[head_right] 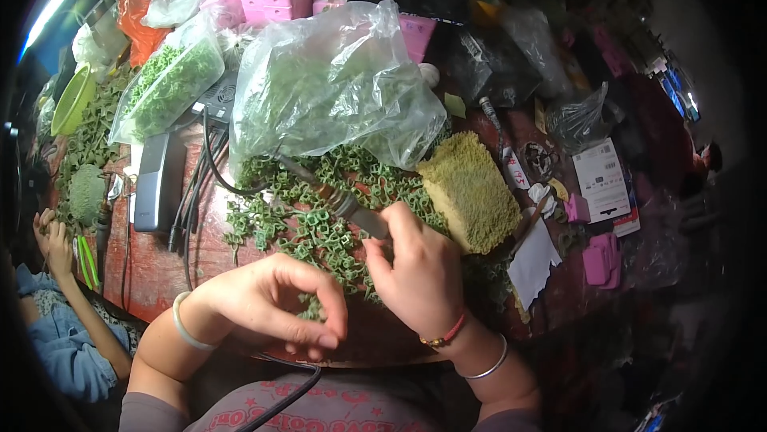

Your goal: Using a soldering iron or heated tool to join or trim small green plastic craft components on a workbench.

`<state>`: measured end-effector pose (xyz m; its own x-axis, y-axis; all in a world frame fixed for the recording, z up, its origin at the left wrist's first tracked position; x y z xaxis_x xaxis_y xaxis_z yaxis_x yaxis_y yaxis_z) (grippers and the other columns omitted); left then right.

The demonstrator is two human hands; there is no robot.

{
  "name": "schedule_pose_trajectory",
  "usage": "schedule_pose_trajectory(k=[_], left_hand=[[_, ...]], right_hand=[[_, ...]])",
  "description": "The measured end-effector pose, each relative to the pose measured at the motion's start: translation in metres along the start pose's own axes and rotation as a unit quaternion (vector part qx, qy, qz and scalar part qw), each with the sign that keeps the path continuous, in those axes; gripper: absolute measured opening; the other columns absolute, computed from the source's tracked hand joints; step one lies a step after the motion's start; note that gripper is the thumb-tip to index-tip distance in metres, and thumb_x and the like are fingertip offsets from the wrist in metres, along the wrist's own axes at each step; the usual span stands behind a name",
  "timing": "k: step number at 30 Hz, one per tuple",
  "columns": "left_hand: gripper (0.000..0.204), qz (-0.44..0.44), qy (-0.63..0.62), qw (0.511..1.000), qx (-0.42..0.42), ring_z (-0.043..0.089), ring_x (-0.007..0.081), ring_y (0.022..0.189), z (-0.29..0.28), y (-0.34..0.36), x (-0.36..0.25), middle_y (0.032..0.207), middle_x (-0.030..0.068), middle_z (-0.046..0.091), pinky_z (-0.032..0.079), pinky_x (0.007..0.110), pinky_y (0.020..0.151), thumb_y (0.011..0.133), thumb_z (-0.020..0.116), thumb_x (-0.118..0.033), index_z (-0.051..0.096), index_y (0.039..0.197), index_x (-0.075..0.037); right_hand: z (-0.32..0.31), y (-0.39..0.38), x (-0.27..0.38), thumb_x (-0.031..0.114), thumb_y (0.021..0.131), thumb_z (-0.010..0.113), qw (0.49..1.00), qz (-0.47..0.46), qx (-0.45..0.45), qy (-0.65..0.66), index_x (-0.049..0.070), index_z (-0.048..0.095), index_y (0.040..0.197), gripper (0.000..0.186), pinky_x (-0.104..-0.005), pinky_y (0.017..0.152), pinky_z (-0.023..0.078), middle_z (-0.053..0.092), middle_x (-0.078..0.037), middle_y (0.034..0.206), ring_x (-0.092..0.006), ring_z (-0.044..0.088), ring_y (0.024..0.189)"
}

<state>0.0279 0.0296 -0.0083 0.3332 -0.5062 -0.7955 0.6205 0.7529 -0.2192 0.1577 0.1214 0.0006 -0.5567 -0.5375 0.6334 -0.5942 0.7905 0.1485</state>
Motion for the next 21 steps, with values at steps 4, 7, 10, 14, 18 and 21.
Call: schedule_pose_trajectory(k=[4, 7, 10, 14, 18, 21], left_hand=[[0.009, 0.171, 0.067, 0.968, -0.172, 0.064, 0.0146, 0.080, -0.018, 0.002, -0.010, 0.089, 0.0097, 0.065, 0.055, 0.024, 0.060, 0.085, 0.067, 0.000, 0.063, 0.093, 0.002], [0.015, 0.209, 0.050, 0.937, -0.275, 0.063, 0.0146, 0.085, -0.027, 0.001, -0.012, 0.095, 0.0086, 0.062, 0.055, 0.024, 0.062, 0.085, 0.068, 0.001, 0.060, 0.097, 0.002], [0.027, 0.229, 0.083, 0.930, -0.275, 0.062, 0.0131, 0.088, -0.023, 0.003, -0.015, 0.098, 0.0073, 0.061, 0.055, 0.024, 0.063, 0.084, 0.068, 0.003, 0.061, 0.110, 0.000], [0.027, 0.257, 0.200, 0.913, -0.245, 0.062, 0.0118, 0.085, -0.024, 0.006, -0.016, 0.103, 0.0072, 0.060, 0.056, 0.023, 0.065, 0.084, 0.069, 0.002, 0.064, 0.111, -0.001], [0.018, 0.279, 0.264, 0.885, -0.262, 0.062, 0.0130, 0.086, -0.029, 0.005, -0.012, 0.107, 0.0094, 0.060, 0.055, 0.023, 0.063, 0.085, 0.068, 0.002, 0.064, 0.103, 0.001], [0.016, 0.254, 0.137, 0.919, -0.269, 0.062, 0.0136, 0.087, -0.031, 0.003, -0.010, 0.109, 0.0116, 0.060, 0.055, 0.023, 0.063, 0.086, 0.066, 0.001, 0.061, 0.101, 0.001]], right_hand=[[-0.022, 0.000, 0.009, 0.001, 0.080, 0.070, 0.990, 0.048, -0.077, 0.104, 0.003, 0.054, 0.087, 0.017, -0.0247, 0.044, 0.040, 0.061, -0.004, 0.073, -0.0083, 0.056, 0.055], [-0.031, -0.004, 0.009, -0.002, 0.080, 0.070, 0.979, 0.066, -0.087, 0.172, 0.003, 0.056, 0.087, 0.017, -0.0179, 0.044, 0.032, 0.061, 0.003, 0.075, 0.0018, 0.044, 0.055], [-0.021, -0.006, 0.008, -0.002, 0.080, 0.071, 0.945, 0.072, -0.030, 0.318, 0.004, 0.055, 0.085, 0.018, -0.0153, 0.048, 0.031, 0.062, 0.002, 0.079, 0.0036, 0.038, 0.054], [-0.013, -0.007, 0.007, -0.010, 0.080, 0.068, 0.929, 0.097, 0.034, 0.356, 0.006, 0.048, 0.083, 0.025, -0.0160, 0.057, 0.035, 0.066, -0.008, 0.094, 0.0008, 0.043, 0.063], [-0.013, -0.004, 0.010, -0.002, 0.084, 0.069, 0.914, 0.086, 0.020, 0.396, 0.005, 0.055, 0.084, 0.015, -0.0146, 0.051, 0.033, 0.063, 0.002, 0.087, 0.0039, 0.040, 0.058], [-0.023, -0.009, 0.007, 0.000, 0.084, 0.069, 0.939, 0.090, -0.057, 0.326, 0.004, 0.059, 0.091, 0.013, -0.0151, 0.052, 0.032, 0.061, 0.004, 0.081, 0.0030, 0.040, 0.059]])
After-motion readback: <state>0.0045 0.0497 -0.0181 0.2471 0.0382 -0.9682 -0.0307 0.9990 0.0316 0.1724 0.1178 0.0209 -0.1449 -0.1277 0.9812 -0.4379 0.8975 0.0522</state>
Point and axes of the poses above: each hand's wrist, its own y-axis towards the middle knuckle, its own z-axis out of the palm, x = y × z, the point moved 5 cm from there along y, towards the middle knuckle
